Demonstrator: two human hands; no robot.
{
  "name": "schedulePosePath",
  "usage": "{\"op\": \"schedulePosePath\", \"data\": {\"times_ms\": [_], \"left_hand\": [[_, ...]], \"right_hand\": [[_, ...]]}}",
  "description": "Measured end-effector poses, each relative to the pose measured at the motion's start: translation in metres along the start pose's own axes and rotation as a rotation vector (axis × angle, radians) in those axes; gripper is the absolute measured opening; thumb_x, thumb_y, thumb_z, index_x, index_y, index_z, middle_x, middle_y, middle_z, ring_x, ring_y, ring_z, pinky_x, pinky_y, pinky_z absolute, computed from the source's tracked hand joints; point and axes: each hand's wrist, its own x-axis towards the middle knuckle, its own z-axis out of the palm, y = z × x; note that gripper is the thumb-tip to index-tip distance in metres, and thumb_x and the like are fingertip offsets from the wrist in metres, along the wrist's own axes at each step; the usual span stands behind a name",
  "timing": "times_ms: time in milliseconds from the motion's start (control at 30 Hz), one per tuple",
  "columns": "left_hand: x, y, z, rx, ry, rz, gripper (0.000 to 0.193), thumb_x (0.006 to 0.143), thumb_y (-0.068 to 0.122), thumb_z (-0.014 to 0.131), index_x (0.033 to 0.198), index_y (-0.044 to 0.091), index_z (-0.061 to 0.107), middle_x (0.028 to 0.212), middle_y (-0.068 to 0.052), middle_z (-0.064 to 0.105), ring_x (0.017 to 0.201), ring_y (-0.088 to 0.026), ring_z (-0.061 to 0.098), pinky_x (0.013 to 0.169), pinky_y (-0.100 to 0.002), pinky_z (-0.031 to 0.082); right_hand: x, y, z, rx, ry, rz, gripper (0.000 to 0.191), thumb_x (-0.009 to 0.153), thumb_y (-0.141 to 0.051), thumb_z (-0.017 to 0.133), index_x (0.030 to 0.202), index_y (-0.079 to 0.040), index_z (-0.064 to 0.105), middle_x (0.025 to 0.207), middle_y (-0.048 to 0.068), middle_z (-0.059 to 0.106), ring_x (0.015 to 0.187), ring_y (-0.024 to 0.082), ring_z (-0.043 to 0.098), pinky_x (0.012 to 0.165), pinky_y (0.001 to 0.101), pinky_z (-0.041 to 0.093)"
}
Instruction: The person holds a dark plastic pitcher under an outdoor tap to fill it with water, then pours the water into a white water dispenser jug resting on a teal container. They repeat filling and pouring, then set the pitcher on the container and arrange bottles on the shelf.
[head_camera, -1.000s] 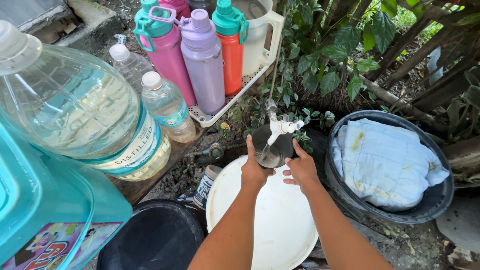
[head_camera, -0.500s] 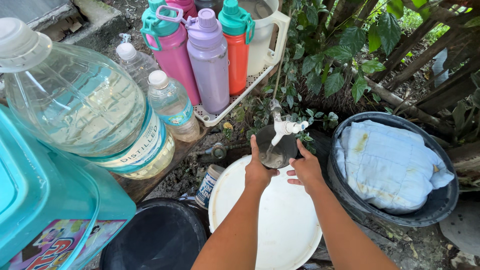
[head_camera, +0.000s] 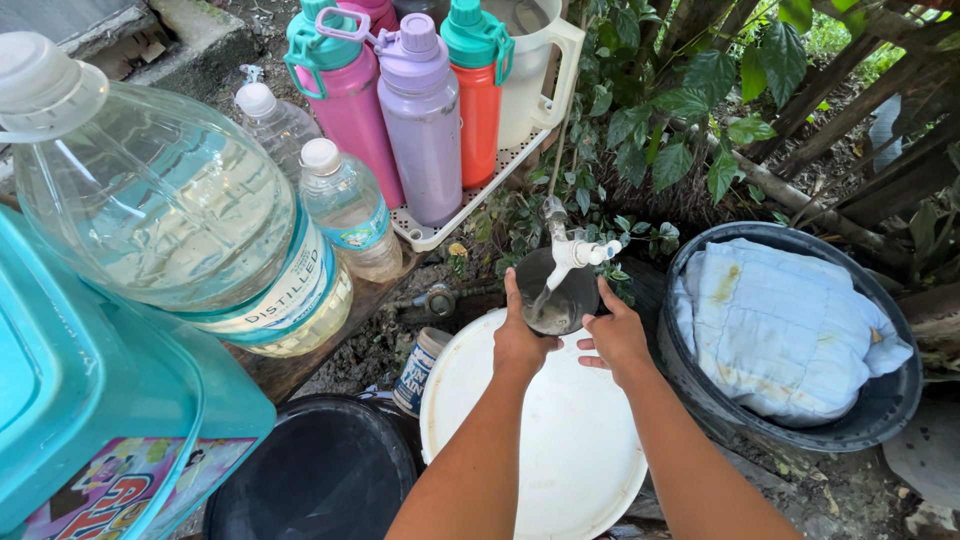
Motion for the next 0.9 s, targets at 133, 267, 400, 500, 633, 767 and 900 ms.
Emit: {"op": "schedulePosePath", "data": {"times_ms": [133, 267, 400, 500, 633, 767, 900], "left_hand": [[0.0012, -0.0013, -0.0003, -0.005, -0.007, 0.0, 0.144, 0.069, 0.002, 0.09, 0.158, 0.054, -0.01, 0.132, -0.011, 0.069, 0.11, -0.027, 0.073, 0.089, -0.042, 0.059], [0.0024, -0.0028, 0.0007, -0.005, -0.004, 0.012, 0.144, 0.068, 0.002, 0.09, 0.158, 0.054, -0.01, 0.132, -0.011, 0.069, 0.111, -0.027, 0.072, 0.09, -0.041, 0.058], [0.0031, -0.0043, 0.0016, -0.012, -0.003, 0.021, 0.144, 0.069, 0.002, 0.09, 0.159, 0.053, -0.01, 0.13, -0.011, 0.07, 0.111, -0.027, 0.072, 0.09, -0.041, 0.059], [0.0034, -0.0049, 0.0021, -0.027, 0.001, 0.026, 0.144, 0.068, 0.001, 0.09, 0.158, 0.054, -0.01, 0.13, -0.011, 0.07, 0.112, -0.026, 0.072, 0.09, -0.041, 0.059], [0.0028, -0.0048, 0.0018, -0.022, -0.005, 0.013, 0.144, 0.069, 0.001, 0.09, 0.158, 0.054, -0.01, 0.129, -0.011, 0.07, 0.112, -0.027, 0.071, 0.091, -0.041, 0.058], [0.0009, -0.0038, 0.0007, -0.032, 0.001, 0.036, 0.144, 0.068, 0.001, 0.09, 0.157, 0.054, -0.011, 0.131, -0.009, 0.069, 0.112, -0.027, 0.072, 0.09, -0.041, 0.058], [-0.0003, -0.0017, 0.0, -0.02, -0.011, 0.004, 0.144, 0.07, 0.001, 0.089, 0.158, 0.054, -0.011, 0.129, -0.01, 0.07, 0.111, -0.027, 0.072, 0.089, -0.041, 0.059]], "right_hand": [[-0.0008, -0.0004, 0.0013, -0.008, 0.004, 0.001, 0.072, 0.099, -0.007, 0.058, 0.157, -0.044, 0.038, 0.098, 0.006, 0.062, 0.087, 0.023, 0.069, 0.074, 0.0434, 0.065], [-0.0006, -0.0015, 0.0012, 0.007, 0.008, 0.008, 0.072, 0.099, -0.006, 0.056, 0.157, -0.044, 0.038, 0.114, 0.004, 0.066, 0.089, 0.025, 0.069, 0.075, 0.0443, 0.064], [0.0007, -0.0023, 0.0021, 0.028, 0.008, 0.016, 0.071, 0.098, -0.004, 0.057, 0.157, -0.042, 0.04, 0.122, 0.009, 0.066, 0.091, 0.026, 0.07, 0.076, 0.046, 0.064], [0.001, -0.0028, 0.0022, 0.041, 0.004, 0.018, 0.071, 0.098, -0.004, 0.056, 0.157, -0.042, 0.04, 0.121, 0.008, 0.065, 0.091, 0.027, 0.069, 0.076, 0.0474, 0.064], [-0.0007, -0.0035, 0.004, 0.051, -0.002, 0.03, 0.071, 0.099, -0.005, 0.055, 0.157, -0.043, 0.038, 0.122, 0.007, 0.064, 0.091, 0.028, 0.07, 0.076, 0.0488, 0.064], [-0.0025, -0.0048, 0.0054, 0.049, 0.007, 0.044, 0.071, 0.1, -0.006, 0.053, 0.157, -0.044, 0.037, 0.123, 0.006, 0.062, 0.091, 0.028, 0.07, 0.076, 0.0491, 0.064], [-0.0024, -0.0052, 0.0035, 0.048, -0.004, 0.046, 0.071, 0.1, -0.006, 0.055, 0.157, -0.045, 0.038, 0.12, 0.006, 0.061, 0.091, 0.028, 0.069, 0.076, 0.0495, 0.064]]}}
